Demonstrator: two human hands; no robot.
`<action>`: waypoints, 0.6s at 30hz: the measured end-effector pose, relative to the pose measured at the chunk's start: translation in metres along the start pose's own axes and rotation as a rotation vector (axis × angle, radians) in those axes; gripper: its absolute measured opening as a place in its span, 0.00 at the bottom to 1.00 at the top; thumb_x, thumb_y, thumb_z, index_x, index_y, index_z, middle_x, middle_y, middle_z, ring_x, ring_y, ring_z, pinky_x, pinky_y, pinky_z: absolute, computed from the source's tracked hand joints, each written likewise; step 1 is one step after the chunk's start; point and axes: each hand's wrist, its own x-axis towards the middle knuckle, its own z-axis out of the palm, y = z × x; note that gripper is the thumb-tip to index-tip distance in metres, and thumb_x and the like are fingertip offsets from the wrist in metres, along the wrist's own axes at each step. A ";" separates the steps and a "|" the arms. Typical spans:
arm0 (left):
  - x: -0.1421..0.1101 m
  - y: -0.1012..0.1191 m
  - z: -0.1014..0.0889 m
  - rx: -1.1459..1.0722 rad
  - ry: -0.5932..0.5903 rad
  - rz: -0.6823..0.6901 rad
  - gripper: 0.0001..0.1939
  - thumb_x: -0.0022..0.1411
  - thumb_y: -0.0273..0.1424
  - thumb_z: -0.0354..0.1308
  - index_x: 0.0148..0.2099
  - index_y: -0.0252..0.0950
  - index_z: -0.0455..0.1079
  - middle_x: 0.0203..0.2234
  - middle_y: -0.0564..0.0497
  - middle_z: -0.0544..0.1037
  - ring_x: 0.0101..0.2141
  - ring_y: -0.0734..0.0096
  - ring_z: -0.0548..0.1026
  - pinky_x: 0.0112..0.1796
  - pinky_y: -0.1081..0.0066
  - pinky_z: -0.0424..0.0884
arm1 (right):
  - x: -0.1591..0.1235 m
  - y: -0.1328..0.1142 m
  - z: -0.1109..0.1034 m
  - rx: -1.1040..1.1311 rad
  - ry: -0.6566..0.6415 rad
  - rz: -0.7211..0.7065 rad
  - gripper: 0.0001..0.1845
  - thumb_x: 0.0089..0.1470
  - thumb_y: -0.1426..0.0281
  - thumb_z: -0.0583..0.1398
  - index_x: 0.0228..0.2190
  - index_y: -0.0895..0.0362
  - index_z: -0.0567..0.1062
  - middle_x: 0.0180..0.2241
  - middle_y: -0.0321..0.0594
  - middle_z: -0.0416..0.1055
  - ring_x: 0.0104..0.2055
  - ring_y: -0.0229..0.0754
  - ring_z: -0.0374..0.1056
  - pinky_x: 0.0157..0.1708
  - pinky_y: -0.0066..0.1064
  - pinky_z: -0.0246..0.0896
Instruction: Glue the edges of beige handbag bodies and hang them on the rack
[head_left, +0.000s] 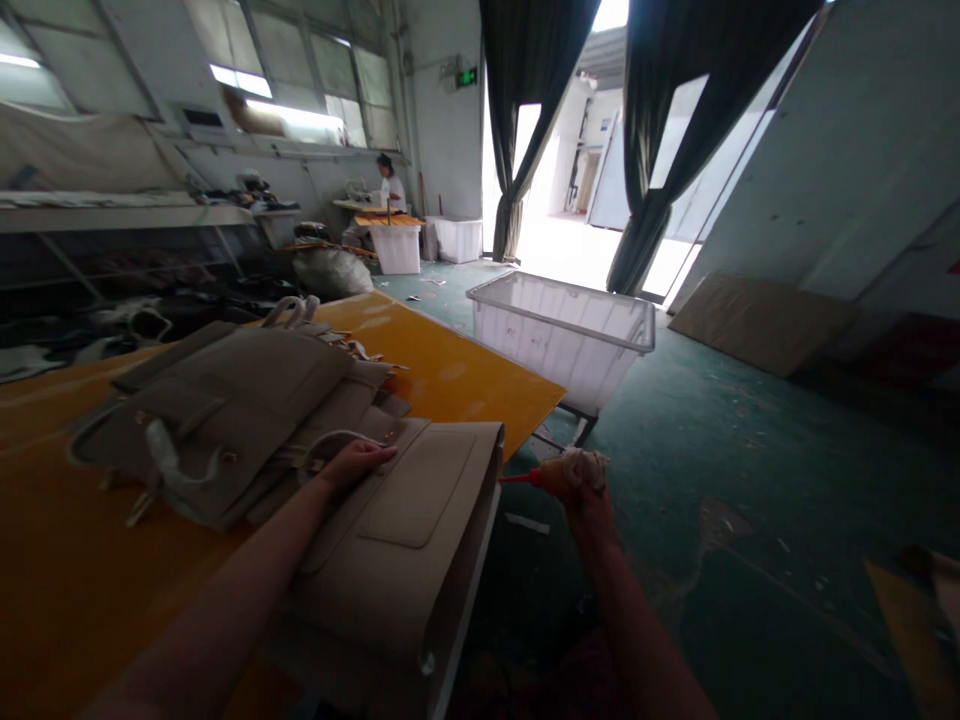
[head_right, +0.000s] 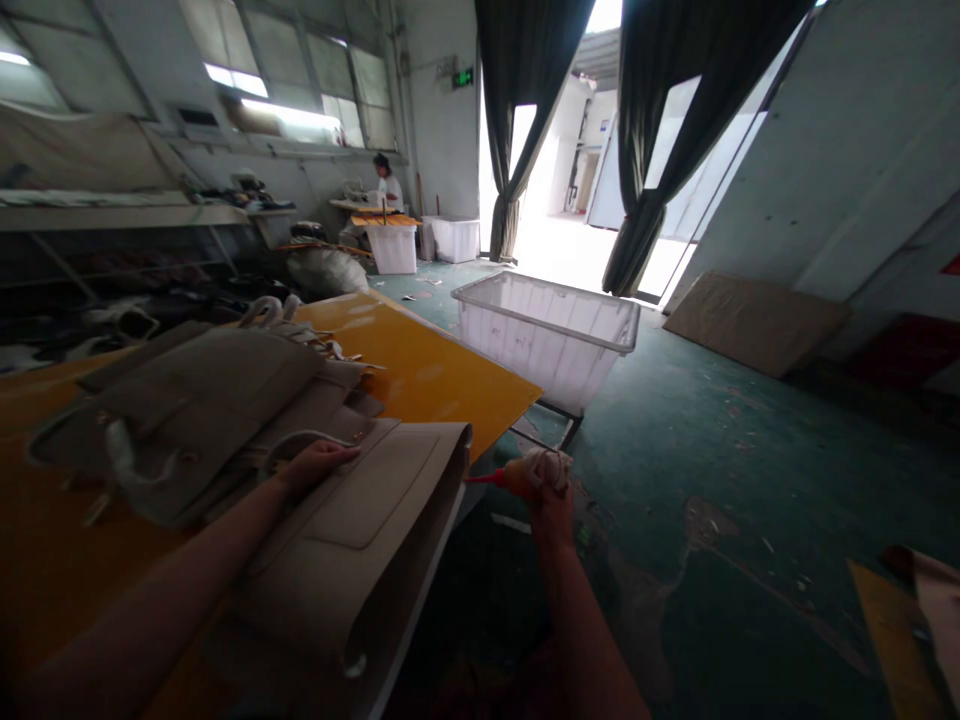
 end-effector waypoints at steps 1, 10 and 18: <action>0.000 0.000 0.000 0.002 0.002 0.001 0.31 0.31 0.56 0.73 0.17 0.36 0.63 0.11 0.57 0.62 0.18 0.74 0.62 0.21 0.73 0.56 | -0.004 -0.003 -0.001 0.009 -0.009 0.021 0.33 0.30 0.68 0.75 0.42 0.48 0.74 0.41 0.33 0.77 0.40 0.46 0.75 0.32 0.35 0.75; 0.003 -0.004 0.002 -0.017 -0.052 0.015 0.29 0.32 0.55 0.72 0.18 0.34 0.68 0.12 0.56 0.64 0.18 0.77 0.60 0.22 0.73 0.56 | -0.044 -0.020 -0.009 0.054 0.006 0.142 0.40 0.27 0.71 0.77 0.45 0.47 0.73 0.42 0.30 0.78 0.40 0.43 0.75 0.36 0.34 0.75; 0.003 -0.005 0.004 0.007 -0.034 0.029 0.33 0.31 0.56 0.72 0.14 0.37 0.58 0.09 0.59 0.57 0.16 0.81 0.52 0.19 0.74 0.48 | -0.066 -0.013 -0.030 -0.023 -0.067 0.160 0.36 0.32 0.68 0.77 0.45 0.48 0.75 0.43 0.33 0.77 0.43 0.46 0.75 0.42 0.40 0.75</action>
